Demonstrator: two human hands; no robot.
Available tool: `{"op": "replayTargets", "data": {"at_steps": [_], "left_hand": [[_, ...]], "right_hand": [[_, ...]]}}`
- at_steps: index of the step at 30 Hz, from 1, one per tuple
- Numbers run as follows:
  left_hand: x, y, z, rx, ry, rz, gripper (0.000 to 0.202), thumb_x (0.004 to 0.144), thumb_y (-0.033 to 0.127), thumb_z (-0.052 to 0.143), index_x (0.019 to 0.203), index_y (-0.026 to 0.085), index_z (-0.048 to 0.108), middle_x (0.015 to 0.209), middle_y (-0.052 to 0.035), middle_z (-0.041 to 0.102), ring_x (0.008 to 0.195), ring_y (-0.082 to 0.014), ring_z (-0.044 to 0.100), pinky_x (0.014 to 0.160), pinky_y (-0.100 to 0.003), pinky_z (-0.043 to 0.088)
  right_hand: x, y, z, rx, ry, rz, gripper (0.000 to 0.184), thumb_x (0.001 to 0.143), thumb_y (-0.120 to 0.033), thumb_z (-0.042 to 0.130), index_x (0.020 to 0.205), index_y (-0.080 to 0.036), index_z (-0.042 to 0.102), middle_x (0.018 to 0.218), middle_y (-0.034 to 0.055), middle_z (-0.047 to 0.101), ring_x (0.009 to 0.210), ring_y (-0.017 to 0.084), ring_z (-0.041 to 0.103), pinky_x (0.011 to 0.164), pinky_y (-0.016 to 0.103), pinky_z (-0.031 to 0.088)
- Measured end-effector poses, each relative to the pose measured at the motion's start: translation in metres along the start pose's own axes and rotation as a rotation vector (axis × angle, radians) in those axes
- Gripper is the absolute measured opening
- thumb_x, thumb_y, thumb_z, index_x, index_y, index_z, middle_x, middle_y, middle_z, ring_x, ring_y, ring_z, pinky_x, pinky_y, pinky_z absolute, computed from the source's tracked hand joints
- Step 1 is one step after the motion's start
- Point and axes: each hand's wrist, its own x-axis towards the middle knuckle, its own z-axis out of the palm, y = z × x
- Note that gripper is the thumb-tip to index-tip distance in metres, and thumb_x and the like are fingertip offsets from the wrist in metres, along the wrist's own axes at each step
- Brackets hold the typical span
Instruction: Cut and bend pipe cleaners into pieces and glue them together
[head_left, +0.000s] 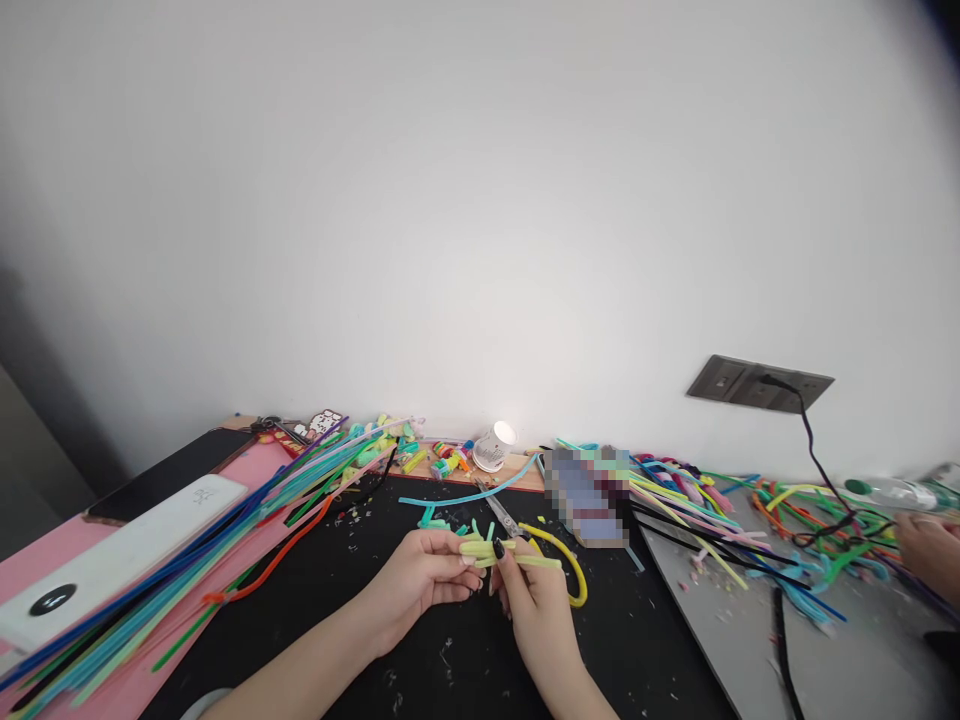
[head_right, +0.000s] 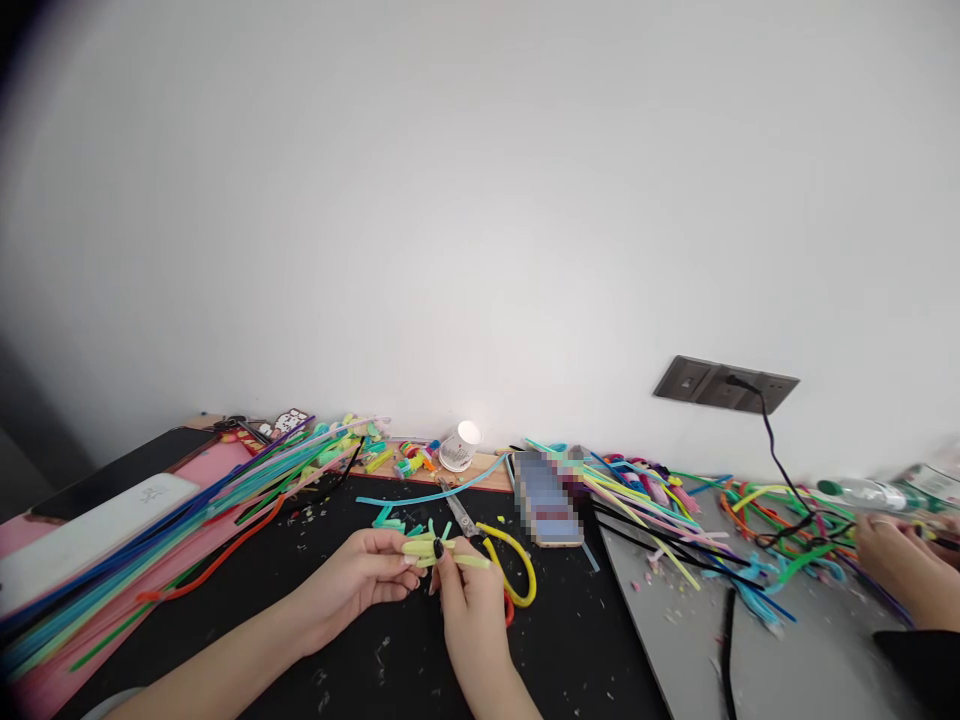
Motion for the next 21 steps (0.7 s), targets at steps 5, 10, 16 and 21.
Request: {"op": "replayTargets", "data": {"at_steps": [5, 10, 16, 21], "left_hand": [[-0.004, 0.007, 0.008, 0.082, 0.023, 0.072, 0.02, 0.062, 0.026, 0.07, 0.069, 0.011, 0.059, 0.069, -0.0041, 0.065, 0.064, -0.0135, 0.061, 0.062, -0.023, 0.047], [-0.004, 0.008, 0.014, 0.292, -0.016, 0.131, 0.027, 0.066, 0.031, 0.066, 0.085, 0.014, 0.06, 0.077, -0.0036, 0.064, 0.064, -0.0141, 0.061, 0.061, -0.025, 0.047], [-0.005, 0.003, 0.008, 0.886, 0.039, 0.454, 0.024, 0.079, 0.031, 0.051, 0.062, 0.016, 0.057, 0.057, 0.0009, 0.058, 0.056, -0.0125, 0.054, 0.055, -0.021, 0.039], [-0.008, 0.007, 0.005, 1.187, 0.101, 0.532, 0.029, 0.084, 0.031, 0.042, 0.06, 0.017, 0.05, 0.059, 0.0023, 0.055, 0.058, -0.0121, 0.051, 0.055, -0.02, 0.036]], "right_hand": [[0.002, 0.008, 0.003, 0.127, 0.015, 0.087, 0.041, 0.086, -0.039, 0.037, 0.053, -0.017, 0.047, 0.048, -0.002, 0.042, 0.039, 0.009, 0.036, 0.04, 0.023, 0.025], [0.004, 0.01, 0.001, 0.232, 0.081, 0.147, 0.04, 0.085, -0.041, 0.037, 0.055, -0.017, 0.047, 0.045, -0.0034, 0.039, 0.038, 0.009, 0.035, 0.039, 0.022, 0.026], [0.001, 0.005, 0.003, 0.221, 0.059, 0.162, 0.044, 0.083, -0.045, 0.039, 0.051, -0.017, 0.047, 0.042, -0.0033, 0.038, 0.037, 0.009, 0.034, 0.039, 0.022, 0.024], [0.001, 0.005, 0.005, 0.245, 0.004, 0.168, 0.046, 0.083, -0.046, 0.037, 0.051, -0.016, 0.047, 0.043, -0.0031, 0.039, 0.036, 0.008, 0.034, 0.039, 0.021, 0.025]]}}
